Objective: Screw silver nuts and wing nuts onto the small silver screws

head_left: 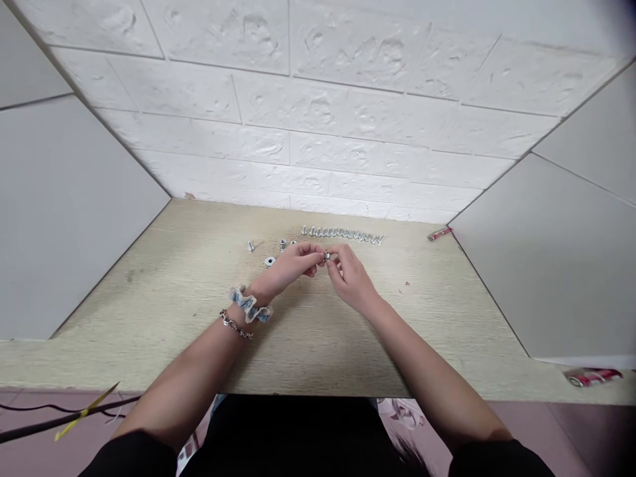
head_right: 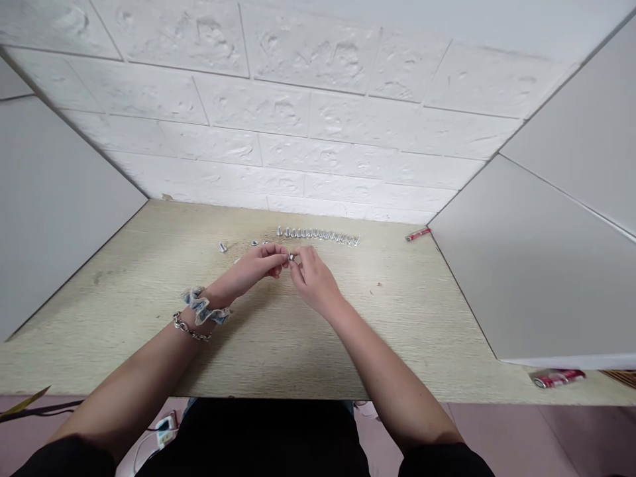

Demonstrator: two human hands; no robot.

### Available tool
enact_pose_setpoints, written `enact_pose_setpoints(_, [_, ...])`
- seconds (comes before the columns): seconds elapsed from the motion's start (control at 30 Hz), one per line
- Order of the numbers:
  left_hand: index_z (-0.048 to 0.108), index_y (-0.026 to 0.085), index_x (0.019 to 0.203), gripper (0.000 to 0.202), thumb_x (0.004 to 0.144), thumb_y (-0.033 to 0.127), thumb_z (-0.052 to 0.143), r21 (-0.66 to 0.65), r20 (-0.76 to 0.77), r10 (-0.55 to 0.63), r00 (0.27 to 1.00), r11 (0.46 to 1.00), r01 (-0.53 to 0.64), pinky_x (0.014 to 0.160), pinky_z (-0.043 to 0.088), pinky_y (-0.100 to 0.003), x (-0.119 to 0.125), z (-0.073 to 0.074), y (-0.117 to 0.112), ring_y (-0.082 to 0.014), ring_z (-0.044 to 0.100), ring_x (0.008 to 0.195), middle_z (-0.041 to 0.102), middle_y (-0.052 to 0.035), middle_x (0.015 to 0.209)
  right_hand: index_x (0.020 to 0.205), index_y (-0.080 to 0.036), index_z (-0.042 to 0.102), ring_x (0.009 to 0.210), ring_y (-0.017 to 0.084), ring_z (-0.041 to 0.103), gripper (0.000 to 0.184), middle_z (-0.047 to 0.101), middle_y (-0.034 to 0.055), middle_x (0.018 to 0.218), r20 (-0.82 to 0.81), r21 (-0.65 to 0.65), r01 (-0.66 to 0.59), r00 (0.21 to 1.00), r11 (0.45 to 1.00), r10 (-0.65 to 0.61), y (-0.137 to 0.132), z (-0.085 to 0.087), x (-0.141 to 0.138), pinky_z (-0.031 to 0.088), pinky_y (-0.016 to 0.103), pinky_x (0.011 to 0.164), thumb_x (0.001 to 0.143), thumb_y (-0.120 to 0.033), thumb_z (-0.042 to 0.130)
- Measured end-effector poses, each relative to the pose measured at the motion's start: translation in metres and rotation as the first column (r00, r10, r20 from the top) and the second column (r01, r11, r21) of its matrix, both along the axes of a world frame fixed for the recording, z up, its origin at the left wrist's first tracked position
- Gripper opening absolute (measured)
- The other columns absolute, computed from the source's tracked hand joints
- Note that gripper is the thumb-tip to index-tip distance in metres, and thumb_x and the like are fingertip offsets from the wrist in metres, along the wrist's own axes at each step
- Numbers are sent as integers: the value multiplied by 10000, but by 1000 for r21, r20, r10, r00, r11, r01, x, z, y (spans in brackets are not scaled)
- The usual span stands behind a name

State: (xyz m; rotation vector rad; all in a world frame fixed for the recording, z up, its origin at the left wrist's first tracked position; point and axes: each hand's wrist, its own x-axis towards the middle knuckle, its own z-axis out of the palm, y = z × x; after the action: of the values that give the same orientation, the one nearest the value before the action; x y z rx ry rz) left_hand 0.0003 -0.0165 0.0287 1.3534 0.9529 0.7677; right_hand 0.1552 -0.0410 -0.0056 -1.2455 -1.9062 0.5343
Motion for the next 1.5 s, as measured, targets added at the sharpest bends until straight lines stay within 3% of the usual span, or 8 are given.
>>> enact_pose_setpoints(0.2, [561,145,747,133,690,254,611,49,8,-8,1000,999,8,611,394,-220,0,-4,1,-67,469,585,507,36,644,858,-218,457,958,181,500,129,513,75,1040,-137,147,72,989,987,-51,0,1,-2,422,300,709,795,-140,375])
enact_pose_setpoints(0.3, [556,146,752,129,693,247,610,144,-44,-16,999,989,23,586,367,-211,-1,-8,2,-72,467,589,519,36,644,816,-212,455,678,134,493,62,536,23,825,-207,-41,116,971,992,-122,-2,5,-1,383,262,582,827,-248,405])
enact_pose_setpoints(0.43, [575,145,716,90,709,234,588,266,-163,-38,986,960,81,595,378,-217,-1,-11,2,-91,496,617,567,14,672,565,-205,400,468,109,381,459,399,-28,486,-291,-345,18,949,938,-125,0,3,0,319,259,493,854,-555,327])
enact_pose_setpoints(0.53, [597,147,716,75,729,206,553,342,-223,-70,972,928,146,641,415,-229,0,-11,0,-107,532,664,599,-5,718,489,-211,337,402,95,315,572,330,-37,420,-350,-492,3,915,871,-200,4,-1,0,258,259,432,786,-699,307])
enact_pose_setpoints(0.63, [610,153,727,87,738,173,526,418,-249,-41,968,897,145,677,441,-238,2,-10,-3,-119,558,712,619,-15,764,477,-204,358,383,85,299,591,322,-41,404,-331,-535,-5,921,845,-204,6,-2,0,224,250,407,743,-731,354])
enact_pose_setpoints(0.93, [617,153,741,80,743,165,538,501,-168,79,983,865,16,684,470,-233,4,-13,-1,-112,569,719,630,-11,756,649,-186,487,450,79,411,519,474,-30,546,-384,-450,-29,909,893,-164,6,-3,-1,325,223,443,770,-680,381])
enact_pose_setpoints(1.33, [571,146,831,148,771,275,530,308,-100,56,993,951,-23,603,421,-230,2,-12,3,-100,525,641,566,1,730,899,-221,483,597,99,499,183,554,-22,761,-387,-260,-82,922,962,-26,6,-2,2,399,259,595,815,-382,494])
enact_pose_setpoints(1.5, [572,140,777,79,736,190,527,262,-72,86,994,963,-65,597,397,-222,2,-10,5,-86,495,612,539,17,669,798,-211,527,699,111,509,62,565,15,902,-361,-162,-77,933,984,13,5,0,0,398,266,640,767,-227,476])
